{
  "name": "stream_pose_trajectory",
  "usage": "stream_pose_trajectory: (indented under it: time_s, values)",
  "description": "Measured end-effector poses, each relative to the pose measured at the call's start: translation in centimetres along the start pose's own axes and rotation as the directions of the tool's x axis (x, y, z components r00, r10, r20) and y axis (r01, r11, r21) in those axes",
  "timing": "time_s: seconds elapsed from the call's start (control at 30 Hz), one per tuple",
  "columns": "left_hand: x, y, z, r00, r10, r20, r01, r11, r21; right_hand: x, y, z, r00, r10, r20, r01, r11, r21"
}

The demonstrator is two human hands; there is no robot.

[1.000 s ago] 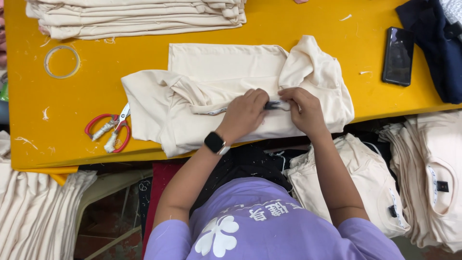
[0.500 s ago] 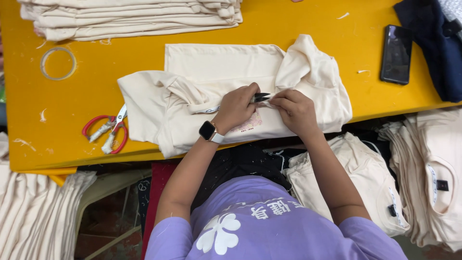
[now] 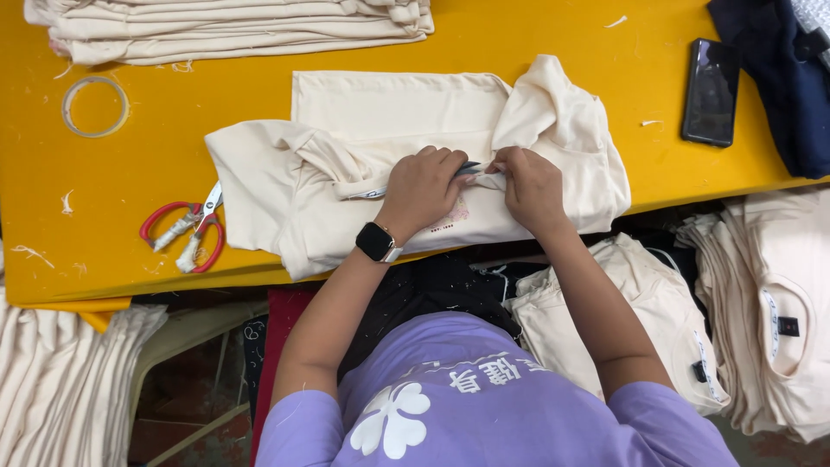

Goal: Trimming excess threads from t-shirts using scissors and thread nippers, then folding them for packaging.

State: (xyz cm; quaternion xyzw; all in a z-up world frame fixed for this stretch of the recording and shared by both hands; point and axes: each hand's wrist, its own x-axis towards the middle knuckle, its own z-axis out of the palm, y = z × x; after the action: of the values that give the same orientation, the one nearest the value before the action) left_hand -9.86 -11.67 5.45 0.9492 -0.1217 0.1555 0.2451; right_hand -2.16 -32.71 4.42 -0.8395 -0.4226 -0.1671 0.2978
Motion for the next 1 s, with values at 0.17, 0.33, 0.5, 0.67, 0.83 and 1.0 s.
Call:
stream_pose_trajectory:
  time_s: [0.17, 0.33, 0.5, 0.67, 0.83, 1.0]
  values:
    - [0.4, -0.2, 2.7, 0.997, 0.080, -0.021, -0.074, 0.979, 0.192, -0.3, 0.4, 0.2, 0.999, 0.042, 0.003, -0.042, 0.999, 0.035]
    - [0.9, 0.0, 3.9, 0.988, 0.154, -0.031, -0.138, 0.945, 0.295, -0.2, 0.4, 0.1, 0.998, 0.060, 0.002, -0.060, 0.997, 0.048]
    - [0.7, -0.1, 1.5, 0.998, 0.055, -0.028, -0.051, 0.992, 0.115, -0.1, 0.1, -0.7, 0.971, 0.239, 0.027, -0.231, 0.897, 0.376]
    - [0.1, -0.3, -0.5, 0.987, -0.127, 0.100, 0.146, 0.965, -0.216, 0.2, 0.1, -1.5, 0.990, 0.137, 0.046, -0.143, 0.889, 0.434]
    - [-0.3, -1.0, 0.1, 0.977, -0.138, 0.163, 0.176, 0.952, -0.249, 0.0, 0.3, -0.6, 1.000, -0.016, 0.025, 0.010, 0.976, 0.219]
    - [-0.2, 0.2, -1.5, 0.991, -0.094, 0.091, 0.115, 0.958, -0.263, 0.4, 0.4, -1.0, 0.965, 0.176, 0.192, -0.230, 0.921, 0.313]
